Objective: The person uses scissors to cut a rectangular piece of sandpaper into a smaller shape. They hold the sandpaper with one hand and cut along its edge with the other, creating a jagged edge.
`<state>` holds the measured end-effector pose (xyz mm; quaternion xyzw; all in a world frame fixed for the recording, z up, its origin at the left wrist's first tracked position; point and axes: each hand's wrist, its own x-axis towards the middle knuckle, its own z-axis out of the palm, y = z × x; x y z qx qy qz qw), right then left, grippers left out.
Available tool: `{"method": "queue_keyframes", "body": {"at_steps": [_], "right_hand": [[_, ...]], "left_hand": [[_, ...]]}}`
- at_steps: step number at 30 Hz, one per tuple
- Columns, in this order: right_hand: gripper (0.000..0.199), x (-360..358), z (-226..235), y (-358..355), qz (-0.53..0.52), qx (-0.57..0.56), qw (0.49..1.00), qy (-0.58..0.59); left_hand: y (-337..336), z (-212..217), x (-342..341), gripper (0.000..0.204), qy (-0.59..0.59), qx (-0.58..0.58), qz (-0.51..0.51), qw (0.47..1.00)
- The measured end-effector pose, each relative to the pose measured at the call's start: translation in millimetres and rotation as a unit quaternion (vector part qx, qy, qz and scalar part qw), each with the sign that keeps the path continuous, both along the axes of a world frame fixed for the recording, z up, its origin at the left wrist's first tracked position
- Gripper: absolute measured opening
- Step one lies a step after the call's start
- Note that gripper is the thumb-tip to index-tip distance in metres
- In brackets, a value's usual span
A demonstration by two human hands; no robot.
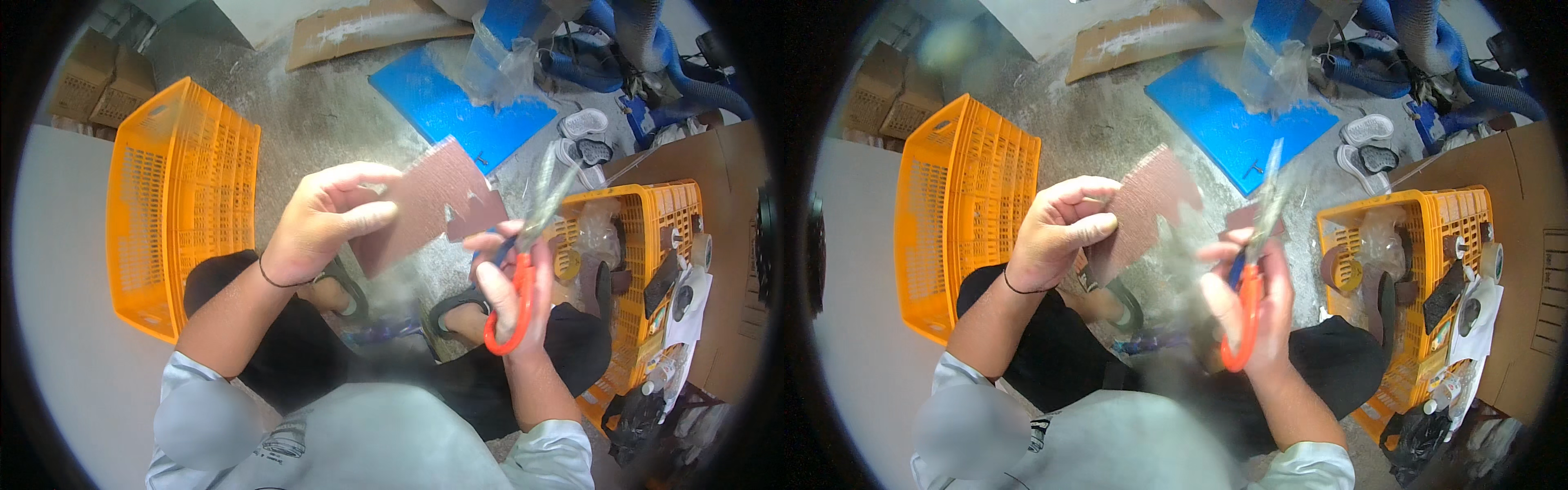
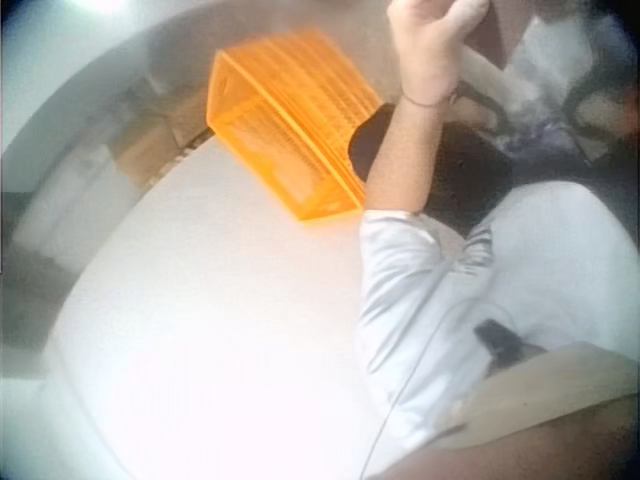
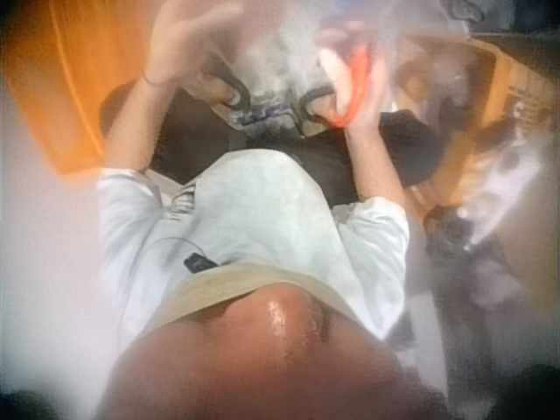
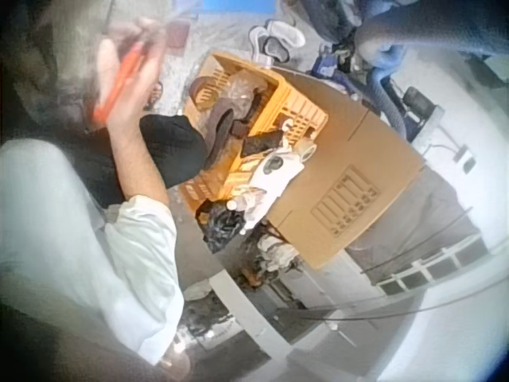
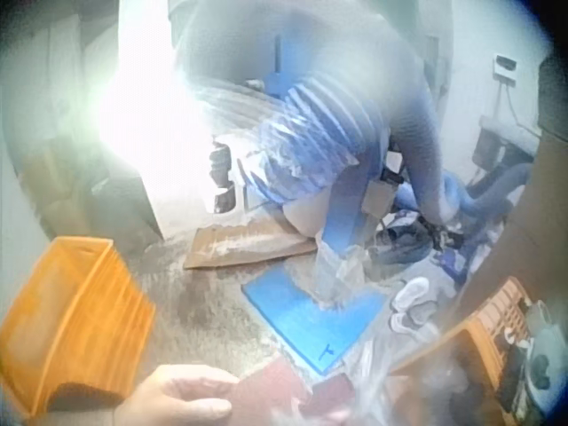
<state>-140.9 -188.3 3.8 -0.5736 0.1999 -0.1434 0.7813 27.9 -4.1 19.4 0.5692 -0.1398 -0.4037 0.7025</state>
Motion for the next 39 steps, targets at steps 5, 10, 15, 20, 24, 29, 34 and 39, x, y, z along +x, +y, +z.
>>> {"method": "queue_keyframes", "body": {"at_steps": [5, 10, 15, 20, 24, 29, 34, 39], "right_hand": [[0.061, -2, 3, -6, 0.006, 0.122, 0.992, -0.043], [0.054, 0, 4, 1, -0.023, -0.034, 0.999, 0.000], [0.049, 1, 16, 2, -0.022, 0.024, 0.999, 0.040], [0.045, 2, 40, -18, -0.068, -0.016, 0.998, 0.001], [0.047, 8, 33, -26, -0.045, -0.184, 0.972, 0.136], [0.048, -1, 22, -19, -0.015, -0.072, 0.995, 0.069], [0.049, 5, 14, -18, -0.067, -0.101, 0.992, 0.035], [0.049, 8, 11, -15, -0.075, -0.135, 0.988, 0.021]], "left_hand": [[-9, -9, -15, 0.031, 0.097, -0.007, -0.125, 0.987], [-12, -30, -28, 0.022, 0.186, -0.075, -0.125, 0.972], [-11, -25, -31, 0.019, 0.149, -0.048, -0.082, 0.984], [-3, -2, 24, 0.019, 0.006, -0.017, 0.086, 0.996], [-2, -6, 8, 0.025, -0.052, 0.052, -0.067, 0.995], [-12, -11, -6, 0.027, -0.139, 0.091, -0.154, 0.974], [-14, -10, 4, 0.021, 0.047, 0.035, -0.144, 0.988], [-10, -21, -5, 0.017, -0.007, 0.036, -0.133, 0.990]]}}
